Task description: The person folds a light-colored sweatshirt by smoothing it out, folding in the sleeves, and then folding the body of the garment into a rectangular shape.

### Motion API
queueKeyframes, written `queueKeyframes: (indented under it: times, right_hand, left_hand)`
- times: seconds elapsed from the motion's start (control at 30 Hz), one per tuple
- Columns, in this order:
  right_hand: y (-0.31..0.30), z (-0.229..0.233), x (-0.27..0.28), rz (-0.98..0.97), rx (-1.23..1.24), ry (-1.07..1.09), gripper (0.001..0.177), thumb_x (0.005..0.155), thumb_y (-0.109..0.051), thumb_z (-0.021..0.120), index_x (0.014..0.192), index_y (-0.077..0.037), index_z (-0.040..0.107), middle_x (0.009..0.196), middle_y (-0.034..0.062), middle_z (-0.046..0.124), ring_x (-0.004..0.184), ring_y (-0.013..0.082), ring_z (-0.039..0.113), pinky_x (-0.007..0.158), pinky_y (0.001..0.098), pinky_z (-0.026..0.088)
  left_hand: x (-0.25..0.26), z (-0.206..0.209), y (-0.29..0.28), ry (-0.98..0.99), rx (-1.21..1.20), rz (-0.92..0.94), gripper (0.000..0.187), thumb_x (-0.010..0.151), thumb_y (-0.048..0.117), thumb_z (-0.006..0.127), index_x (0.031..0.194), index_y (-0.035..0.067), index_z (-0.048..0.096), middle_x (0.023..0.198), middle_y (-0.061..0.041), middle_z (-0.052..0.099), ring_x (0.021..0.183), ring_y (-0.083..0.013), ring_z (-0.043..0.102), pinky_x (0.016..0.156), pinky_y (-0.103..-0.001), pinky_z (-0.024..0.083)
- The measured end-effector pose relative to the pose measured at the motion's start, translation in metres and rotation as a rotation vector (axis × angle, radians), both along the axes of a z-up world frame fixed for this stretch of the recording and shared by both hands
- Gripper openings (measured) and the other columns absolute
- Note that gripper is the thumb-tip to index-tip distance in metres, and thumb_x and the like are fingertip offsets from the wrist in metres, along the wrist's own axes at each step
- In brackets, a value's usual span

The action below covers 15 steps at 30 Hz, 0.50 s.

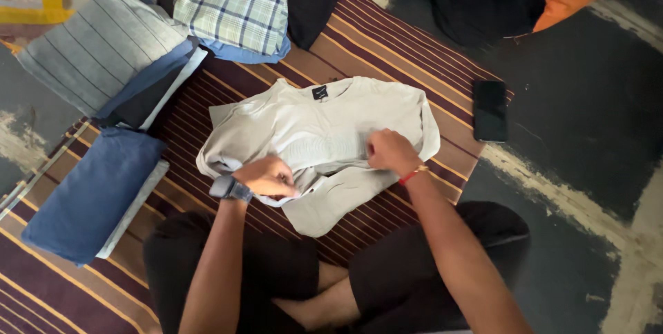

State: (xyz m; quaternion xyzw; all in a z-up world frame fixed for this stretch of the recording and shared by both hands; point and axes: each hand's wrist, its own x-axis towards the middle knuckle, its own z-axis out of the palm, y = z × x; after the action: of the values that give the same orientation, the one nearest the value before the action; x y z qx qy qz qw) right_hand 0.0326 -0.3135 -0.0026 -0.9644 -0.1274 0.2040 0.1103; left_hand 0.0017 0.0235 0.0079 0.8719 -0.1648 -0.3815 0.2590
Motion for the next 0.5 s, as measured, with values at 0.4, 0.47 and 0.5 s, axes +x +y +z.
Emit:
queueKeyframes:
  times: [0.4, 0.47, 0.5]
  right_hand:
    - [0.003, -0.042, 0.038, -0.084, 0.062, -0.332, 0.072, 0.097, -0.06, 0.045, 0.158, -0.021, 0.036, 0.166, 0.0142, 0.025, 0.152, 0.039, 0.015, 0.117, 0.0654, 0.002]
    - [0.0, -0.051, 0.038, -0.191, 0.037, -0.329, 0.075, 0.099, -0.063, 0.037, 0.16, -0.02, 0.032, 0.168, 0.013, 0.021, 0.154, 0.037, 0.012, 0.117, 0.0674, -0.002]
    - [0.0, -0.054, 0.038, -0.214, 0.011, -0.39, 0.073, 0.101, -0.062, 0.039, 0.16, -0.02, 0.034, 0.168, 0.0146, 0.022, 0.155, 0.0396, 0.012, 0.118, 0.068, -0.001]
  left_hand:
    - [0.053, -0.062, -0.02, -0.978, 0.129, 0.412, 0.095, 0.071, 0.07, 0.071, 0.147, 0.016, 0.052, 0.156, -0.017, 0.043, 0.149, -0.0349, 0.028, 0.111, -0.074, 0.011]
    - [0.053, -0.068, -0.002, -0.868, 0.199, 0.482, 0.113, 0.064, 0.079, 0.071, 0.152, 0.012, 0.046, 0.162, -0.023, 0.032, 0.153, -0.0372, 0.02, 0.108, -0.081, 0.002]
    - [0.056, -0.072, 0.001, -0.949, 0.176, 0.49, 0.101, 0.074, 0.074, 0.067, 0.149, 0.009, 0.05, 0.158, -0.024, 0.037, 0.149, -0.0368, 0.025, 0.106, -0.082, 0.004]
